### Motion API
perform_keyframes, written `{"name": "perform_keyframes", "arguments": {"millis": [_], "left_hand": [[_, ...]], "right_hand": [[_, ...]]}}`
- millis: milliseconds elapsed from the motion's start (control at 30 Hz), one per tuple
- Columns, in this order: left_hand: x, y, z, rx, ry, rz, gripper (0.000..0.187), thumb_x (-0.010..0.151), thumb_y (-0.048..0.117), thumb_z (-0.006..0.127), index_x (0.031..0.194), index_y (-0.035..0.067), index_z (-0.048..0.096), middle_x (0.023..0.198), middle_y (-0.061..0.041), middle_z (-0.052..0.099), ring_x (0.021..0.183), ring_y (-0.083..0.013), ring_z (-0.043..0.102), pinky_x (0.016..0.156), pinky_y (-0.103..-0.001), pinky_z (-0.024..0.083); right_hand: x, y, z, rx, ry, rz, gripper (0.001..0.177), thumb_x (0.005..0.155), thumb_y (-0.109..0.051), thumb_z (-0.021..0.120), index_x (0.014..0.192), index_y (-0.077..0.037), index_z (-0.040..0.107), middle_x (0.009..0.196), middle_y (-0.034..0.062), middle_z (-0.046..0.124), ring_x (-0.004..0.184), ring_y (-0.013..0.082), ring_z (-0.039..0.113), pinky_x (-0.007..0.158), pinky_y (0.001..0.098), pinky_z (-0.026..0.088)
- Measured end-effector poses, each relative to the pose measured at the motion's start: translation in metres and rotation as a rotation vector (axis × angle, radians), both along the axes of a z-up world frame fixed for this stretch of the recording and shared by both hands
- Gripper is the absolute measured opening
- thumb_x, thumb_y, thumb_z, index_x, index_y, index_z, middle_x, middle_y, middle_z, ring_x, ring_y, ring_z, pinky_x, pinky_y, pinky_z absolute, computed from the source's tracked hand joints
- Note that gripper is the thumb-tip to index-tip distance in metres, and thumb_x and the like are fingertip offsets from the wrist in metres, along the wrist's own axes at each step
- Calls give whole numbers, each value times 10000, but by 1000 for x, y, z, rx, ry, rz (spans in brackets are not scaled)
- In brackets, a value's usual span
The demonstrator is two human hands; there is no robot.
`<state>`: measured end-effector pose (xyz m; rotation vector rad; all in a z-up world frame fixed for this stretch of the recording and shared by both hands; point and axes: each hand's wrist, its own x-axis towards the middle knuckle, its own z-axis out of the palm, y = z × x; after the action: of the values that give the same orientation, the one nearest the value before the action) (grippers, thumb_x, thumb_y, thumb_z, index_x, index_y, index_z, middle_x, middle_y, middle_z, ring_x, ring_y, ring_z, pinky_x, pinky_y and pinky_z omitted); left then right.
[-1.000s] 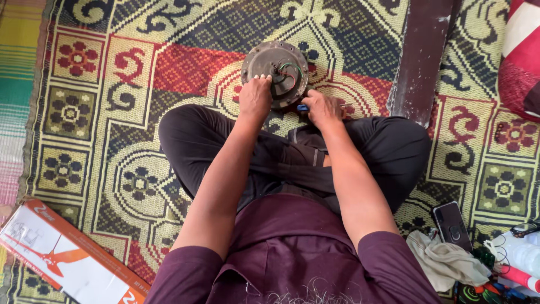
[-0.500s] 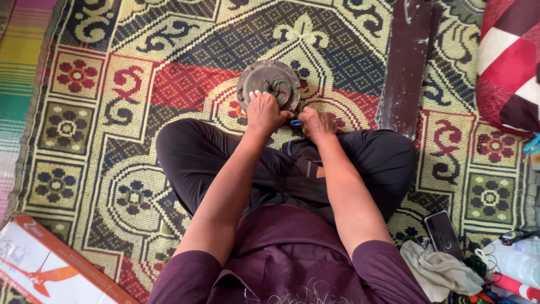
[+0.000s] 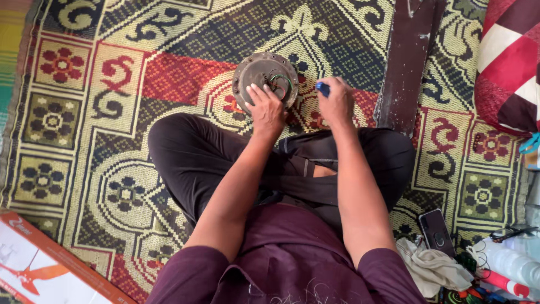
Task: The person sits cross-legged on a rug and uses a blue-handled screwdriver to manipulate wires and screws on a circular metal electrical component, likely a fan motor. They repeatedly tighten and loosen screws while adjusting the internal wiring.
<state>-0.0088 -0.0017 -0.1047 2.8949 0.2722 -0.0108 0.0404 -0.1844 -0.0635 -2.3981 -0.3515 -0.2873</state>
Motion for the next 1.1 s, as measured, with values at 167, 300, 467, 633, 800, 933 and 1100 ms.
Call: {"name": "perform_keyframes", "arguments": {"millis": [167,300,467,633,800,933,1100], "left_hand": [[-2,33,-18,0,-17,-126,1011,720,360,874,1483,-100,398,1554,-387,309,1478,-518,263,1115,-661,345],[3,60,-14,49,-102,-241,934,726,271,861,1500,-43,442,1595,-322,346,1513,-471,269,1131,-621,330],[8,70,-2,-361,-56,-23,1017,667,430,944,1404,-67,449,1495,-350,388,1456,-489,285,1187,-570,299],[7,60,-6,-943,-51,658,1167,733,453,803,1575,-115,227,1354,-349,591,1200,-469,680,1051,-487,554],[4,41,-24,-546,-162,552,1157,653,366,974,1491,-67,305,1413,-404,405,1236,-509,503,1023,-480,441],[8,47,-40,-525,-119,509,1150,676,324,966,1527,-66,298,1383,-339,474,1219,-474,549,1024,-458,474],[35,88,-44,-487,-44,285,1170,596,272,988,1518,-51,344,1379,-293,513,1238,-435,568,1049,-433,488]], "right_hand": [[6,19,-29,47,-1,75,121,956,-45,672,1073,-21,690,1038,179,700,976,393,679,853,461,533],[18,33,-46,67,4,95,206,914,20,599,1101,7,683,1084,209,700,998,409,674,872,465,531],[21,42,-60,40,57,161,386,827,61,568,1201,18,650,1068,231,716,966,449,674,798,490,521],[25,42,-66,-72,117,131,211,868,21,631,1052,-44,712,911,235,727,856,463,687,743,524,518],[31,37,-65,-125,174,199,192,918,7,608,1053,-71,721,841,225,726,766,408,722,692,506,540],[25,34,-72,-134,-8,232,207,873,12,656,1051,-59,732,826,235,722,756,446,695,659,525,537],[11,44,-80,-304,78,263,171,859,27,604,986,-31,702,843,245,731,741,416,727,687,509,579]]}}
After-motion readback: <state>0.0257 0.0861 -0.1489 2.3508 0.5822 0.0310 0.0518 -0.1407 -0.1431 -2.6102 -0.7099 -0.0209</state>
